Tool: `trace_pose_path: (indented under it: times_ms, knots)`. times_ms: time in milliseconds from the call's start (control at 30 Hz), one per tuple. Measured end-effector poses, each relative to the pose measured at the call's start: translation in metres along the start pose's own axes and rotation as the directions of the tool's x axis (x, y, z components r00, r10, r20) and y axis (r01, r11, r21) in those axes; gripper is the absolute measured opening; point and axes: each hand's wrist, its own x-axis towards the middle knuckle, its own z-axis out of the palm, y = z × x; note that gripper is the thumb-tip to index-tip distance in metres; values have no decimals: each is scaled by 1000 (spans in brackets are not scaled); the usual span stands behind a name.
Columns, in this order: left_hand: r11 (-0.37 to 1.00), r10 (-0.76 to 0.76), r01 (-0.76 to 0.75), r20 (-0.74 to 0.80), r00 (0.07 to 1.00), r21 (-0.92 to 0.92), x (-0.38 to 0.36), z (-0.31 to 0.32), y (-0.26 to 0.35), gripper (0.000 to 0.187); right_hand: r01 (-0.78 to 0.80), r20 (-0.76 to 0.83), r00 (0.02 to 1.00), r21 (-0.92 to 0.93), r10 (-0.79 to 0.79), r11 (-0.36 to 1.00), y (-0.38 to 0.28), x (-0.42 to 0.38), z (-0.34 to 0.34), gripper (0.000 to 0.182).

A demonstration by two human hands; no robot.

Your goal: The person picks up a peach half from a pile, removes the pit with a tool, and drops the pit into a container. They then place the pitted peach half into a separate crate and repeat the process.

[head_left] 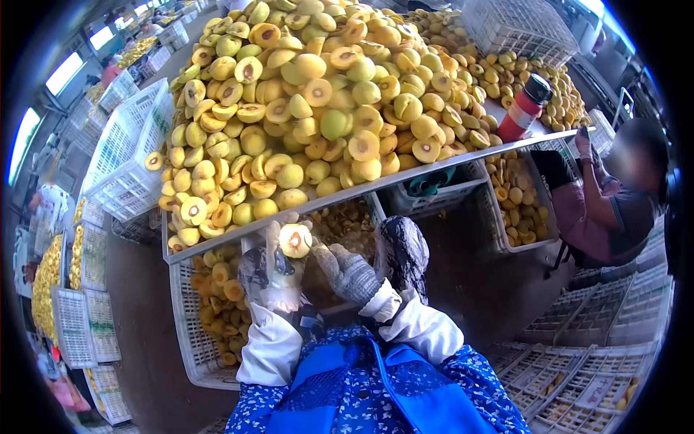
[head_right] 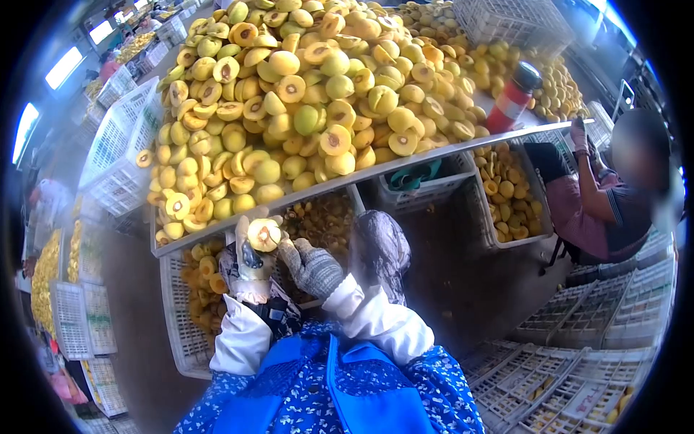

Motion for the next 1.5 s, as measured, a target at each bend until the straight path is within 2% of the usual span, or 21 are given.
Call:
trace_pose_path:
  times_ms: [33, 67, 167, 300, 333, 433, 500, 600, 667, 800, 900, 967, 1067, 1100, 1167, 1200, 1267, 1333, 1433, 1467, 1500]
  knots:
    - [1000, 10, -10, 13, 1000, 19, -1, -1, -4, 42, 9, -6, 1000, -24, -9, 1000, 1, 0, 0, 29]
    - [999, 20, -21, 26, 999, 39, -2, 0, -8, 41, 6, 95, 995, -101, 4, 995, 2, 0, -1, 27]
    - [993, -13, 2, 90, 996, 120, -13, 8, -8, 40, 129, 115, 988, -293, -98, 947, 4, -3, 0, 31]
    - [951, 121, -96, -66, 990, 292, -17, 14, -17, 42, -194, 158, 960, -217, 230, 957, 0, 0, 9, 34]
    - [963, 172, -143, -110, 979, 230, -15, 15, -25, 37, -180, 121, 972, -160, 200, 971, 1, 0, 14, 35]
    - [921, 242, -200, -91, 966, 333, -21, 28, -23, 31, -147, 26, 989, -3, 147, 989, 12, -3, 24, 38]
    - [904, 305, -269, -60, 951, 333, -17, 21, -31, 25, -143, -2, 990, 94, 143, 985, 14, -4, 25, 41]
    - [874, 332, -293, -36, 943, 388, -14, 8, -40, 25, -230, 96, 971, 110, 220, 967, 17, -5, 23, 24]
    - [857, 347, -303, -31, 937, 418, -14, 6, -43, 25, -167, 56, 985, 118, 161, 979, 18, -8, 22, 23]
    - [875, 303, -246, -76, 950, 418, -18, 12, -40, 27, -129, 74, 990, 118, 121, 985, 18, -7, 20, 23]
    - [860, 302, -253, -43, 952, 443, -17, 12, -38, 27, -174, 62, 985, 319, 163, 932, 12, -8, 16, 45]
    - [854, 295, -257, -12, 956, 453, -20, 12, -36, 26, -231, 175, 969, 417, 172, 879, 17, -9, 15, 43]
    - [871, 230, -207, 1, 973, 445, -23, 18, -31, 25, -270, 248, 957, 590, 147, 761, 23, -9, 13, 43]
    - [874, 204, -190, 16, 979, 446, -25, 19, -29, 25, -405, 370, 906, 612, 207, 679, 23, -9, 6, 44]
    - [862, 104, -133, 85, 991, 488, -29, 20, -25, 30, -660, 589, 744, 575, 315, 483, 24, -7, -9, 46]
    - [854, 52, -105, 117, 992, 510, -29, 19, -24, 32, -610, 567, 775, 554, 279, 567, 24, -7, -17, 47]
    - [844, -47, -89, 238, 970, 529, -27, 14, -23, 27, -607, 591, 758, 483, 276, 631, 29, -9, -25, 51]
    - [833, -186, -12, 300, 936, 553, -28, 15, -18, 27, -682, 660, 686, 440, 304, 584, 35, -14, -29, 55]
    - [827, -230, -42, 405, 885, 561, -25, 14, -13, 33, -755, 749, 624, 503, 225, 420, 42, -21, -23, 53]
    - [835, -285, 49, 355, 891, 548, -29, 17, -8, 35, -734, 728, 659, 570, 188, 369, 35, -24, -19, 49]
    - [904, -237, 82, 333, 912, 419, -34, 21, -9, 35, -710, 705, 693, 631, 150, 313, 27, -28, -16, 46]
